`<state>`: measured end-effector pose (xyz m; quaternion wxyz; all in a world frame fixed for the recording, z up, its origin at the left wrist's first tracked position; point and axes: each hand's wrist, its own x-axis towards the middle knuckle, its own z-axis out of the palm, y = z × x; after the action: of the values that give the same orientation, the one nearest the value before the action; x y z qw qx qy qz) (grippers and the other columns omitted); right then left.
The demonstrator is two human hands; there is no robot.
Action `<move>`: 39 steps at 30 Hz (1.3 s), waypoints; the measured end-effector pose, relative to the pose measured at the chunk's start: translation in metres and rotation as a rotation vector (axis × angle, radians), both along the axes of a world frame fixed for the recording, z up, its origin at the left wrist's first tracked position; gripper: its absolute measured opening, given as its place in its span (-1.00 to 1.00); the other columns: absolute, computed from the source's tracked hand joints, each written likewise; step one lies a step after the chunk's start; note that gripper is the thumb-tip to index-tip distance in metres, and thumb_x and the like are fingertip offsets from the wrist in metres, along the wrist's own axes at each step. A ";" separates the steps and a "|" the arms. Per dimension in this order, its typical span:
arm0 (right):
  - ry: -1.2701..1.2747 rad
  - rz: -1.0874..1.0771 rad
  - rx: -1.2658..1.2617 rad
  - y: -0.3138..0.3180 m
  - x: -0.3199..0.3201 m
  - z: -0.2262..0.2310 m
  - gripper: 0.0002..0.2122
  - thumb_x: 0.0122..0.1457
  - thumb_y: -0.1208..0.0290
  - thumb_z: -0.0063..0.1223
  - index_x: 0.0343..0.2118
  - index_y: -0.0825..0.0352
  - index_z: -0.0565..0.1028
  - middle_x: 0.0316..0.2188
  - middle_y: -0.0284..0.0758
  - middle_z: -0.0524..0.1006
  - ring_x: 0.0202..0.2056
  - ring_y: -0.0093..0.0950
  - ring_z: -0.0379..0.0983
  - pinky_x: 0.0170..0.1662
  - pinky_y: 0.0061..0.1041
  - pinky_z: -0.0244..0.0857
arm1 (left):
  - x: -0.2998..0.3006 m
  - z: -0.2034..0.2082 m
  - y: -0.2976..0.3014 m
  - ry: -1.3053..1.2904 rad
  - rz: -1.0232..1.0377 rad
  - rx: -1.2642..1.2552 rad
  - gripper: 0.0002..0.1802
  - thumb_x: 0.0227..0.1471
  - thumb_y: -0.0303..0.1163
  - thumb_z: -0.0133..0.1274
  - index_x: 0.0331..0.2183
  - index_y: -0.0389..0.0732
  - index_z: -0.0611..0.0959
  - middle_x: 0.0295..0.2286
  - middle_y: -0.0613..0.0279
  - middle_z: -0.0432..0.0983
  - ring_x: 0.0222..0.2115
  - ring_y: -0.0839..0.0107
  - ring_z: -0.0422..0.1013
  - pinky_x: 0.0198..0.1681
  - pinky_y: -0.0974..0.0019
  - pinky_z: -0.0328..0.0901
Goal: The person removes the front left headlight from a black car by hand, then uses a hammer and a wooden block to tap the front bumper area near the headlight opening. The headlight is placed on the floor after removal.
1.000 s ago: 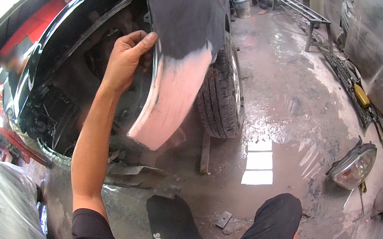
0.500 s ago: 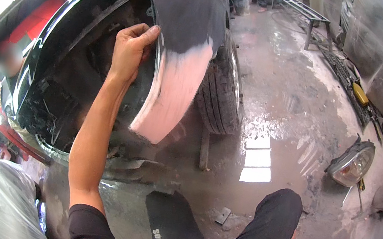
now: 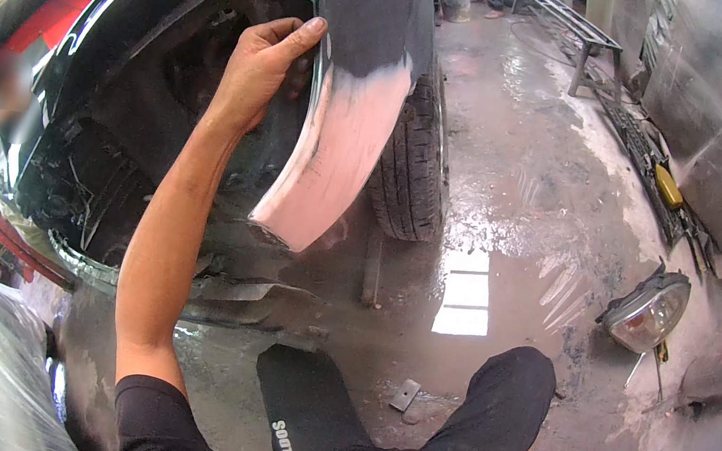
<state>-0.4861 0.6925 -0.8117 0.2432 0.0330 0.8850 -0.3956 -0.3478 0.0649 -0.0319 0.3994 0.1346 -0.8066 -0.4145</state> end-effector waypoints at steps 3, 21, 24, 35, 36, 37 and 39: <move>0.003 -0.003 0.004 0.000 0.003 0.003 -0.50 0.19 0.06 0.14 0.05 0.36 0.59 0.00 0.07 0.61 0.02 0.06 0.55 0.06 -0.06 0.40 | -0.003 -0.001 -0.002 0.037 -0.043 0.002 -0.65 0.22 -0.12 0.27 -0.39 -0.24 0.74 -0.64 0.47 0.43 -0.68 0.71 0.23 -0.61 0.51 0.07; 0.055 0.002 0.029 0.006 0.026 0.038 -0.49 0.18 0.05 0.16 0.05 0.37 0.59 -0.01 0.09 0.61 0.02 0.07 0.56 0.05 -0.07 0.41 | 0.025 -0.011 -0.005 -0.120 -0.067 -0.001 -0.60 0.25 -0.13 0.21 -0.16 -0.32 0.77 -0.35 0.24 0.66 -0.32 0.51 0.49 -0.16 0.39 0.35; 0.073 -0.012 0.016 0.004 0.032 0.050 -0.49 0.17 0.05 0.16 0.05 0.37 0.59 -0.01 0.09 0.61 0.02 0.07 0.56 0.05 -0.07 0.41 | 0.051 -0.021 0.011 -0.223 -0.083 -0.048 -0.59 0.23 -0.15 0.22 -0.15 -0.35 0.77 -0.35 0.22 0.67 -0.31 0.49 0.50 -0.16 0.39 0.37; 0.235 0.094 -0.203 -0.002 0.037 0.119 -0.48 0.17 0.05 0.17 0.05 0.38 0.59 -0.01 0.10 0.61 0.01 0.08 0.56 0.05 -0.08 0.42 | 0.179 -0.069 0.085 -0.296 0.057 -0.611 -0.48 0.11 -0.35 0.28 0.06 -0.40 0.62 -0.15 -0.15 0.64 -0.13 0.04 0.59 -0.02 0.15 0.42; 0.206 0.226 -0.037 -0.001 0.027 0.126 -0.47 0.15 0.05 0.20 0.04 0.39 0.59 -0.03 0.12 0.61 0.00 0.07 0.57 0.03 -0.09 0.43 | 0.186 -0.075 0.089 -0.366 0.075 -0.709 -0.36 0.16 -0.28 0.26 0.20 -0.34 0.51 -0.04 -0.11 0.58 -0.12 0.05 0.55 -0.03 0.08 0.45; 0.188 0.369 0.121 0.000 0.020 0.133 -0.47 0.13 0.06 0.22 0.04 0.40 0.59 -0.04 0.13 0.61 -0.01 0.07 0.58 0.01 -0.10 0.45 | 0.191 -0.083 0.095 -0.407 0.111 -0.766 -0.22 0.14 -0.26 0.27 0.30 -0.34 0.39 -0.03 -0.10 0.58 -0.13 0.07 0.55 -0.07 0.09 0.46; 0.175 0.484 0.388 -0.001 0.006 0.151 -0.46 0.11 0.07 0.25 0.02 0.42 0.59 -0.07 0.16 0.61 -0.02 0.05 0.60 -0.01 -0.12 0.48 | 0.199 -0.097 0.101 -0.478 0.107 -0.710 -0.07 0.11 -0.24 0.31 0.37 -0.34 0.26 -0.10 -0.06 0.61 -0.19 0.09 0.56 -0.15 0.12 0.48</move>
<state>-0.4800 0.6919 -0.6603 0.2425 -0.1670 0.9436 -0.1516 -0.1485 0.1661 -0.1292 0.2437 0.1226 -0.9609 -0.0472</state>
